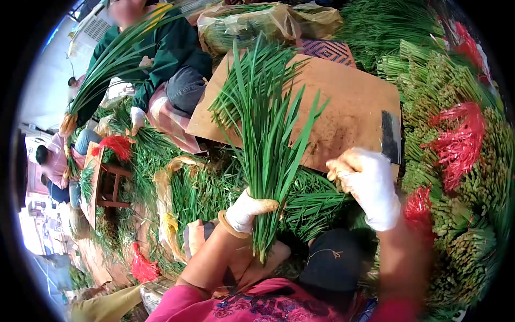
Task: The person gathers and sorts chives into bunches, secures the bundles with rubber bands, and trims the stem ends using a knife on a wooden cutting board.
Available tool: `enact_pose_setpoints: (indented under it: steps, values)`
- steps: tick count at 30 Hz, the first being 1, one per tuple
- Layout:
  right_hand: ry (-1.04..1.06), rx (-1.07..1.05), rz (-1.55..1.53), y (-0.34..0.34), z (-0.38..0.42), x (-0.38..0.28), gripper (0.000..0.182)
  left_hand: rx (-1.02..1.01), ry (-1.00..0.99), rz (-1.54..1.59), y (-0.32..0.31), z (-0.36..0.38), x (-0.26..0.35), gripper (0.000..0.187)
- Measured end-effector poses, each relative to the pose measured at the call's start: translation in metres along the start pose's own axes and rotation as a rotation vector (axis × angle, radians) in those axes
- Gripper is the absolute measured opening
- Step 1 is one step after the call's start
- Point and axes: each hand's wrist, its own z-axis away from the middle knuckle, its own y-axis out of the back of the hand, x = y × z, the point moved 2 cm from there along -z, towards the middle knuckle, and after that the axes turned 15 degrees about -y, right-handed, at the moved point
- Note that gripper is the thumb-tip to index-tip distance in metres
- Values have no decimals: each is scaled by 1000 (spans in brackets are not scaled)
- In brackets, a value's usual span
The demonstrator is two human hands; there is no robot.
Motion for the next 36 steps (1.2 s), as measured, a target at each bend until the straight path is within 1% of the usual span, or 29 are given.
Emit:
enact_pose_setpoints:
  steps: [2,4,5,6,8,9,12,13,14,15,16,17,18,19,20,22,23,24,25,26,27,28,30,31,32,33,34,35,36]
  values:
    - [607,353,279,3,12,-27,11,-7,0,-15,-2,-1,0,38]
    - [669,381,621,-4,22,-53,16,-7,-3,-50,-2,-3,-4,38]
    - [706,397,784,-10,15,-47,23,-21,-11,-126,-3,-4,-3,37]
    - [703,386,957,-15,12,-46,27,-23,-3,-137,-6,-4,-5,36]
    - [653,249,1036,-26,-5,-32,24,-17,11,-164,-11,-3,-6,35]
    - [730,181,946,-28,-16,-20,20,-28,9,-156,-15,-2,-4,34]
    - [797,92,237,-19,-14,-16,16,-52,-21,-108,-8,-2,-4,34]
    - [356,-184,-405,0,-5,-17,16,-46,-35,-142,-1,-4,-7,38]
    - [266,-171,-610,18,-1,-19,23,-39,-44,-174,7,-3,-11,42]
    - [298,-143,-659,39,-1,-10,30,-30,-46,-155,11,-2,-13,45]
    - [283,-152,-631,55,-2,2,37,-28,-48,-135,13,-2,-12,47]
    - [212,-191,-489,60,-3,21,45,-18,-44,-116,11,-3,-10,48]
    - [149,-220,-58,53,-8,41,47,-9,-38,-98,6,-4,-6,49]
    - [156,-264,388,46,-13,61,50,3,-26,-76,0,-2,-3,50]
    - [306,-40,1017,30,-9,65,53,0,-4,-58,-6,-5,1,51]
    - [176,-14,508,6,-8,56,54,-63,0,-56,-23,-21,6,51]
    - [83,-202,128,0,-13,52,49,-104,-2,-86,-35,-33,12,52]
    - [-16,-381,-257,-3,-21,48,45,-155,-44,-156,-50,-47,18,47]
    - [79,-366,-388,1,-32,42,42,-212,-194,-216,-69,-63,25,49]
    - [201,-301,-530,5,-39,24,39,-272,-230,-303,-81,-79,33,48]
    - [335,-242,-657,9,-45,5,36,-317,-194,-339,-96,-93,46,44]
    - [496,-135,-790,12,-44,-30,34,-368,-207,-362,-110,-104,59,42]
    - [610,-40,-754,26,-45,-60,42,-465,-365,-361,-129,-130,76,47]
    - [698,-95,-727,33,-46,-69,37,-468,-404,-427,-132,-137,83,51]
    - [636,-39,-669,32,-48,-69,36,-471,-444,-493,-133,-143,89,56]
    - [573,18,-612,27,-49,-71,35,-496,-654,-582,-128,-151,91,64]
    - [511,75,-554,21,-50,-73,35,-524,-633,-612,-118,-160,86,65]
    - [558,15,-627,16,-55,-72,39,-553,-612,-642,-112,-168,85,66]
    - [603,-50,-700,12,-60,-72,43,-555,-550,-616,-106,-171,79,67]
